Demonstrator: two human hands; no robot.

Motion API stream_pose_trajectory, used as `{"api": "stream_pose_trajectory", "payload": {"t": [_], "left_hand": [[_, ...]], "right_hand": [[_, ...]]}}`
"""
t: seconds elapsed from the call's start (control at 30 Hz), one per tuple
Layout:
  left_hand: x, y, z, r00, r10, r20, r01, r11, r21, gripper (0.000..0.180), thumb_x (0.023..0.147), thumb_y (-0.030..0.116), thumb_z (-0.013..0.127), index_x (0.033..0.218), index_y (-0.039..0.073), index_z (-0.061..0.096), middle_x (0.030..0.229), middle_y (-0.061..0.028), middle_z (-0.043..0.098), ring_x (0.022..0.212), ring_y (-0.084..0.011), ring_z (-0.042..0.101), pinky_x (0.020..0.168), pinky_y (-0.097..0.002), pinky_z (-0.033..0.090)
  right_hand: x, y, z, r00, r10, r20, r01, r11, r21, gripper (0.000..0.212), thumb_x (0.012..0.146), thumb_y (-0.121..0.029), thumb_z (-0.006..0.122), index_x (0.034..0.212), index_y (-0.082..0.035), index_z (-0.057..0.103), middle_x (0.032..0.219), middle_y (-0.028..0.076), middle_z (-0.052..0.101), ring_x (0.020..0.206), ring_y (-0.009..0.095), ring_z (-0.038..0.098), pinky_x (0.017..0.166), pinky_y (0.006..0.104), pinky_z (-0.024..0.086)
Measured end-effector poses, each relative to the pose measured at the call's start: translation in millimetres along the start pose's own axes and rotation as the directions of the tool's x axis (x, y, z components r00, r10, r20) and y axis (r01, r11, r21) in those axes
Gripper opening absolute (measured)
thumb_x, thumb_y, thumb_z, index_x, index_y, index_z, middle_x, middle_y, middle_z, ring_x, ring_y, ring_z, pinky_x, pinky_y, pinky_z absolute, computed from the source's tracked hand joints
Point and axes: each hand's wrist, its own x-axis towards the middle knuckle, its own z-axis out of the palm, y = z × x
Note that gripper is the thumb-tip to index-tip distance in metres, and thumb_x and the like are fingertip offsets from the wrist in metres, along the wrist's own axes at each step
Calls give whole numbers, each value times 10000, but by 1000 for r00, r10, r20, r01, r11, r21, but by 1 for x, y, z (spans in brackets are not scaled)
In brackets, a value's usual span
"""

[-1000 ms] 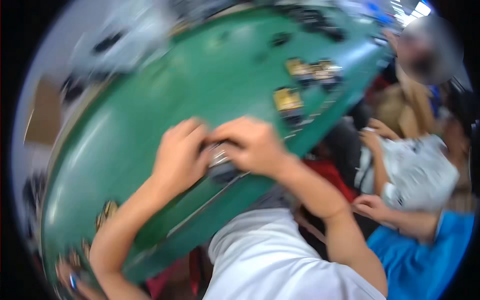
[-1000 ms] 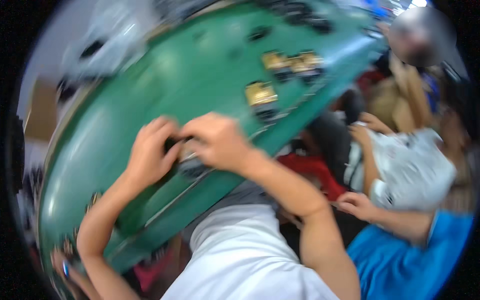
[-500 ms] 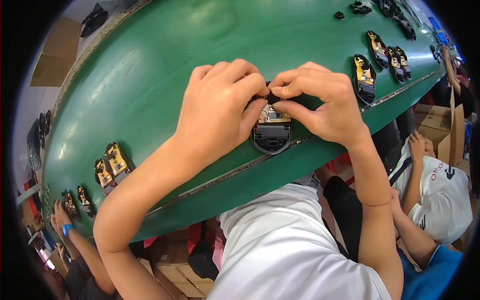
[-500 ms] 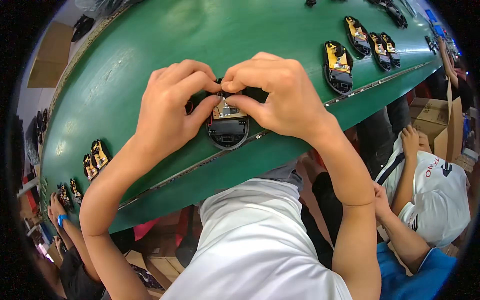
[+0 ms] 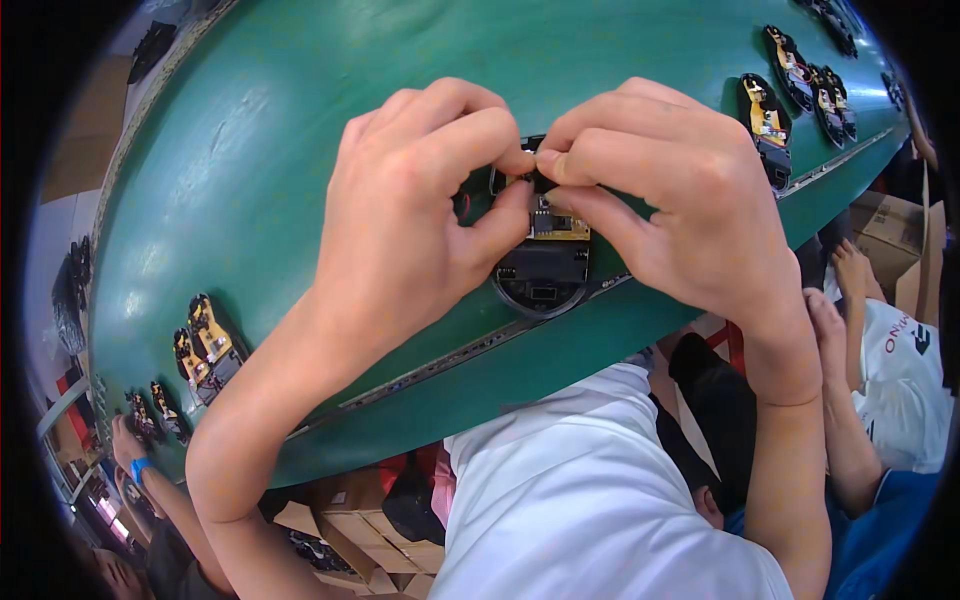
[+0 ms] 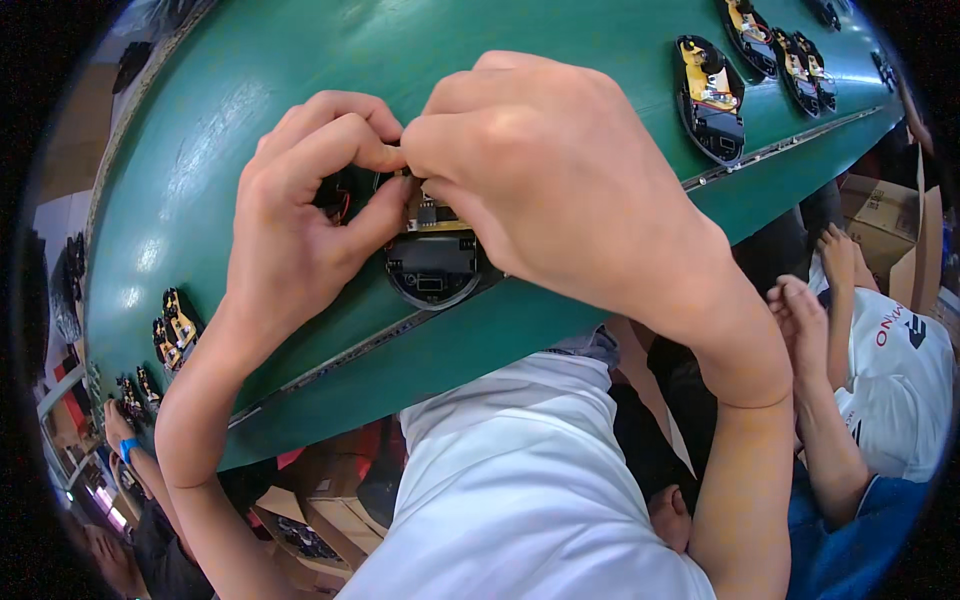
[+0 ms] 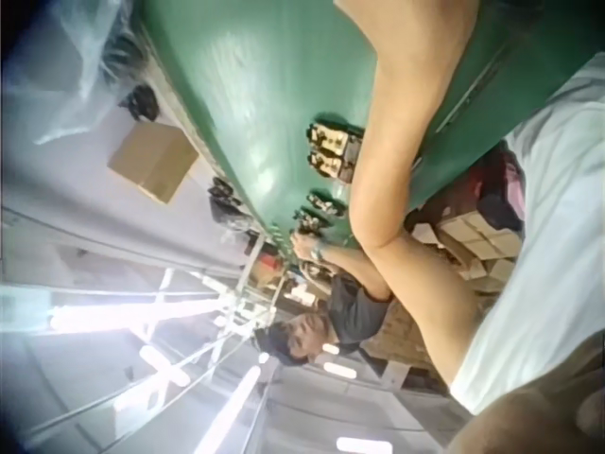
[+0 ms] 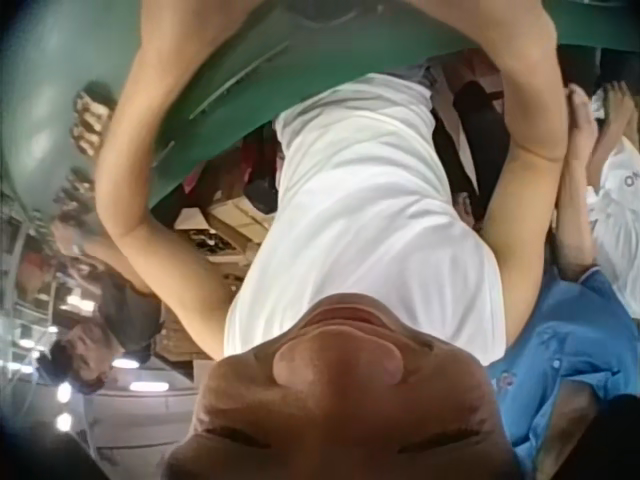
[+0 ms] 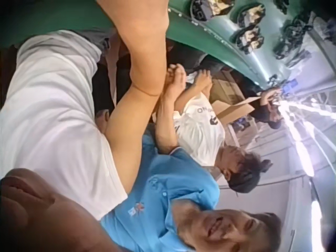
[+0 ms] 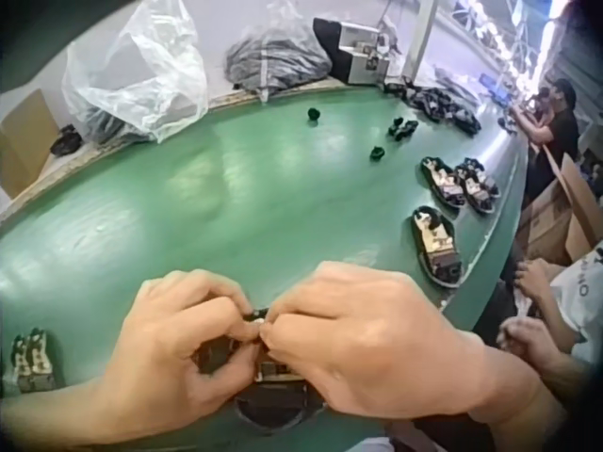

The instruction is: Assembling small electronic components into plastic housings on a production line.

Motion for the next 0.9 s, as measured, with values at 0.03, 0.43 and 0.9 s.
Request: {"api": "stream_pose_trajectory", "payload": {"t": [0.03,0.43,0.9], "left_hand": [[-1,0,-1,1000,0,5,0,1000,-2,188,714,-4,792,862,9,677,991,-80,676,880,-266,647,791,-351,513],[-2,1,3,999,-16,30,16,1000,-12,166,767,-22,804,893,-2,698,995,-89,680,854,-221,663,731,-305,521],[1,6,16,999,44,-24,-42,996,81,195,775,24,807,924,18,681,989,-91,681,871,-276,660,751,-353,506]], "right_hand": [[0,4,-1,1000,5,-1,-5,1000,2,221,682,38,819,858,13,688,925,92,734,808,269,691,743,336,552],[-10,13,-1,998,66,-24,-63,993,101,191,757,49,799,943,35,753,935,100,720,829,153,689,732,266,546],[-11,24,-10,945,286,160,-324,892,316,172,807,4,794,968,33,743,961,45,654,838,72,605,713,216,468]]}}
